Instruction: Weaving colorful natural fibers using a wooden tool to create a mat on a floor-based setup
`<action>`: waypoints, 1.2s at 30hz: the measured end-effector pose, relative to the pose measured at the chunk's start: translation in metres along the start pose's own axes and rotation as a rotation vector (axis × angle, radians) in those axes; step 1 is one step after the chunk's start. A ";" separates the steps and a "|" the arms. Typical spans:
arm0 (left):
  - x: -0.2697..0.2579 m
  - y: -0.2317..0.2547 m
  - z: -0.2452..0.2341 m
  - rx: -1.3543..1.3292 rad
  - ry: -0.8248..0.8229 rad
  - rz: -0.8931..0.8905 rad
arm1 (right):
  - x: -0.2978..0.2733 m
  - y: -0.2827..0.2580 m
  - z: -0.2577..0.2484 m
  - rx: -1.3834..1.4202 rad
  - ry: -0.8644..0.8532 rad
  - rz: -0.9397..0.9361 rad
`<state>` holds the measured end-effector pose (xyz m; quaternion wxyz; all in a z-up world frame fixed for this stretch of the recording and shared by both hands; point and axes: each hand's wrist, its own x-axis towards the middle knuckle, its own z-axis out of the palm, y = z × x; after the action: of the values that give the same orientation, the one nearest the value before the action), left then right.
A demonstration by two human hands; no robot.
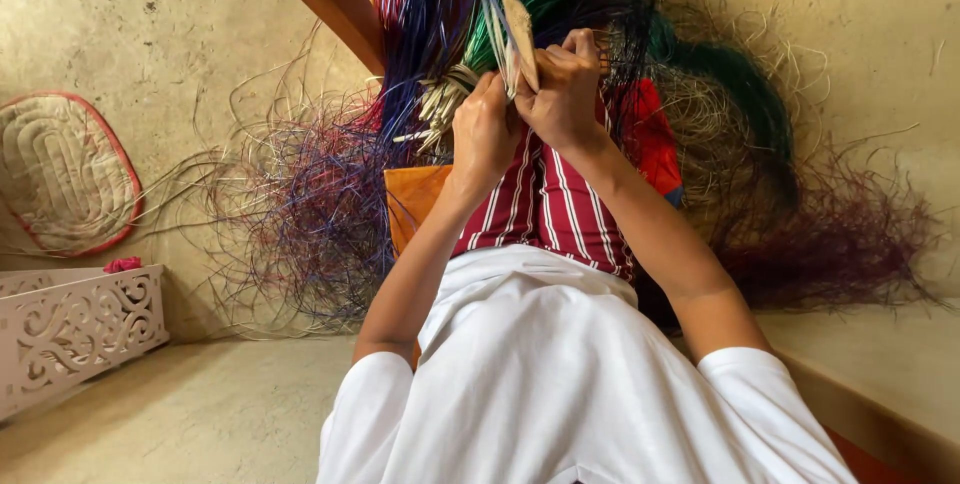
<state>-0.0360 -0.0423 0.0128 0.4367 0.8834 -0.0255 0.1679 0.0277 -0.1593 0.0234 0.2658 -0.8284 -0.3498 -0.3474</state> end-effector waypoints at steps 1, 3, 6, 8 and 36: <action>-0.001 -0.004 0.002 0.077 -0.008 -0.017 | -0.003 0.002 0.003 -0.011 -0.007 0.008; -0.004 -0.007 0.003 0.080 0.024 0.029 | -0.007 0.002 0.008 -0.021 0.009 -0.002; -0.005 -0.009 0.004 0.112 0.058 0.075 | -0.002 -0.002 0.004 -0.023 0.025 -0.004; -0.006 -0.016 0.012 0.142 0.063 0.075 | -0.003 -0.001 0.006 -0.012 0.025 0.004; -0.099 -0.029 -0.041 -0.559 -0.192 0.001 | -0.040 0.189 -0.028 -0.190 0.345 0.219</action>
<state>-0.1345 -0.0027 -0.0179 0.6587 0.7406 -0.1127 0.0702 0.1406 -0.3107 -0.0270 0.2787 -0.8111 -0.1727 -0.4844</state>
